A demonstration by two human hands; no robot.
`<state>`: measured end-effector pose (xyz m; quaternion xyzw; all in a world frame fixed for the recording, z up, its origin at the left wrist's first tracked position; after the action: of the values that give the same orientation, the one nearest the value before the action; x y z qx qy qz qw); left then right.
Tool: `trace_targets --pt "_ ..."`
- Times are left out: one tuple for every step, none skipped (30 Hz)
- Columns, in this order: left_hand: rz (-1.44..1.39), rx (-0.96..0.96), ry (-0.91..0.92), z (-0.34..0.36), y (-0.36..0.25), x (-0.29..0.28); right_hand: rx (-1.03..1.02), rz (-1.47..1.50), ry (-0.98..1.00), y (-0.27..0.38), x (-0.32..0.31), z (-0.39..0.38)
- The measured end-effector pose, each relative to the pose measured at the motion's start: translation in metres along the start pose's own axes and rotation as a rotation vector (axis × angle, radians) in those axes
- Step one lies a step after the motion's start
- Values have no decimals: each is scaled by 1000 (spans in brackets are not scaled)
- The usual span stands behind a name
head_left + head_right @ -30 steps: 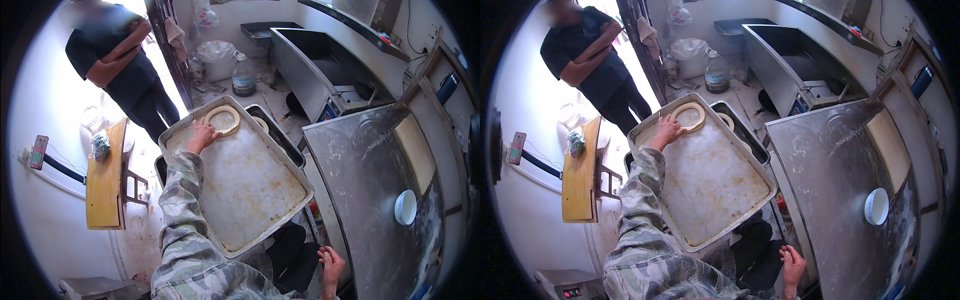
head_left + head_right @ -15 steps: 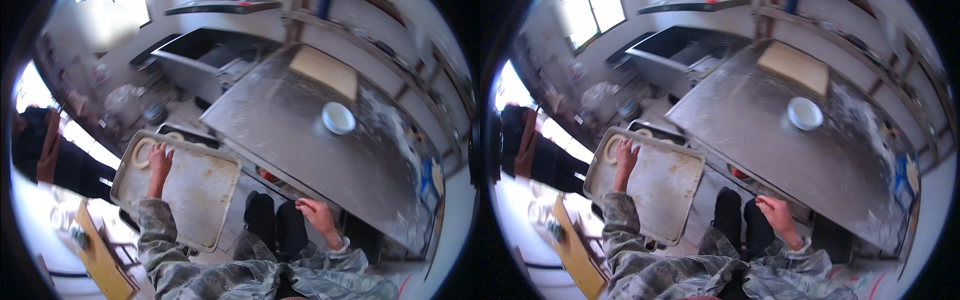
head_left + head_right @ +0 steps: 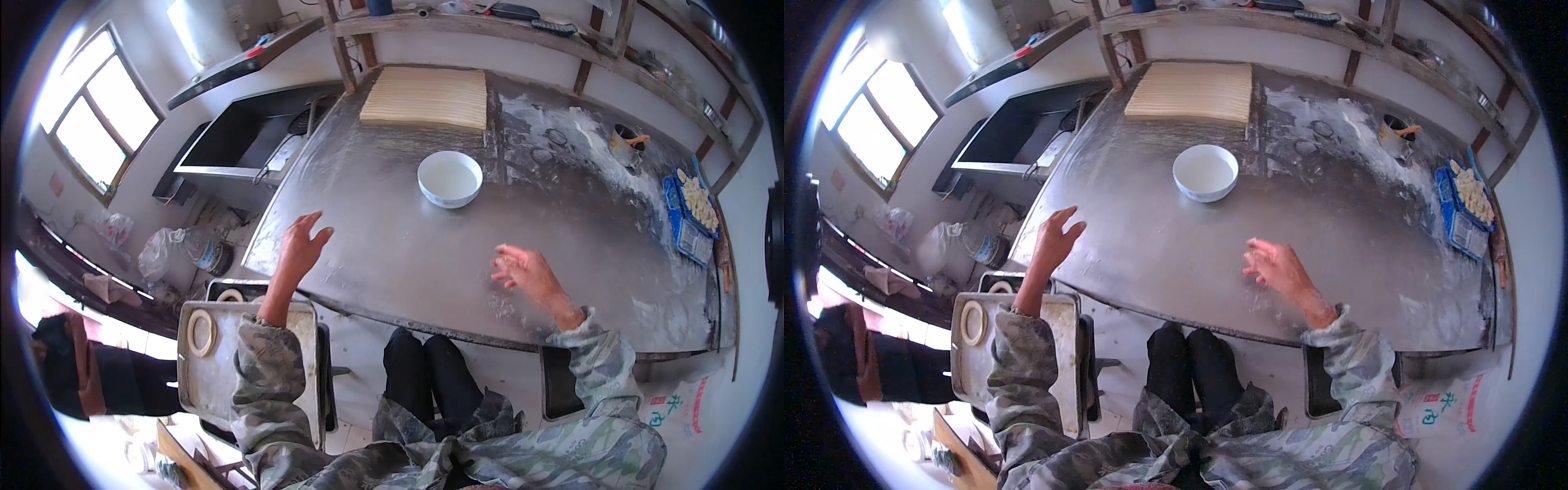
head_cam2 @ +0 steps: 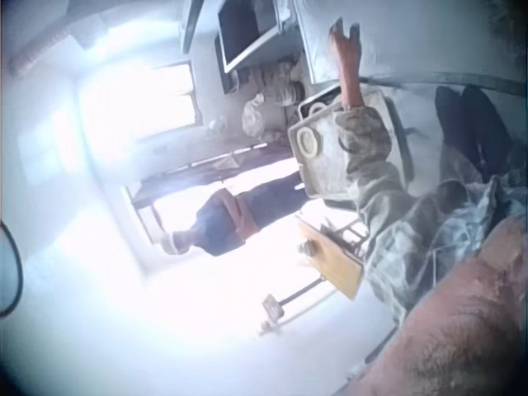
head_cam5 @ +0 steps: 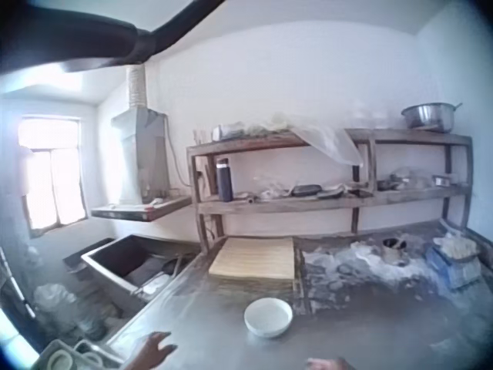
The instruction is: The person forms rings from long strips of dough by hand on a metal work surface, places the finished rings onto a baking tray, and then retrieves another tray from beneath the table.
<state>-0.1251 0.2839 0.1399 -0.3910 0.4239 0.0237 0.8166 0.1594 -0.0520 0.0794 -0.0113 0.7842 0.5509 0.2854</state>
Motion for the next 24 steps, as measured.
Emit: trace_targets --pt "-40 12 25 21 -6 20 2 37 -21 -3 -9 18" --pt "-185 -26 49 42 -6 42 4 74 -42 -6 -17 36" --pt "-336 -68 73 61 -3 68 10 105 -64 -9 -25 53" --pt "-420 -84 107 81 -4 91 10 136 -99 -9 -34 73" --pt "-507 -176 137 98 0 117 10 168 -133 -11 -40 96" --pt "-635 -245 165 108 4 143 20 198 -159 -15 -41 113" --pt "-758 -314 198 116 1 166 52 241 -144 -19 -40 130" --pt "-892 -411 226 114 -2 188 84 282 -129 -21 -39 147" --pt "-1023 -500 251 113 -14 205 107 326 -119 -21 -41 160" --pt "-1078 -565 285 110 -13 223 101 364 -99 -17 -37 172" --pt "-1117 -595 357 108 -17 237 116 334 -88 -15 -34 182" --pt "-1076 -662 367 107 -19 244 127 304 -80 -14 -33 191" --pt "-1087 -689 344 108 -23 247 143 271 -79 -17 -33 197" --pt "-1099 -716 321 109 -27 248 193 288 -109 -23 -34 201" --pt "-1111 -740 298 110 -30 248 195 234 -121 -26 -33 205" --pt "-1117 -737 287 113 -29 248 194 181 -131 -27 -32 211" --pt "-1103 -755 286 113 -26 248 193 127 -143 -28 -31 214" --pt "-1087 -772 276 112 -14 248 163 141 -137 -23 -25 219" --pt "-1066 -783 275 113 -12 242 165 139 -134 -22 -19 221" --pt "-1072 -807 255 110 -9 234 168 136 -131 -21 -11 221" --pt "-1077 -830 230 105 -9 221 168 132 -125 -18 -3 223" --pt "-1083 -855 214 99 -8 211 159 93 -111 -15 5 223" --pt "-1082 -852 210 95 -5 200 149 54 -96 -10 14 224" --pt "-1081 -850 202 89 2 190 99 104 -114 -2 22 223"
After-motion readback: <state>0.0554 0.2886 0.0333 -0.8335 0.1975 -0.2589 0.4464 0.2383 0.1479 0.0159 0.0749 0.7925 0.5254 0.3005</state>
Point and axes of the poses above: each hand's wrist, its own z-axis towards the middle knuckle, its own x-axis out of the palm, y = z × x, the point moved 9 cm from there along z, towards the middle knuckle, and after that the axes turned 14 degrees about -z, right-handed, at the moved point
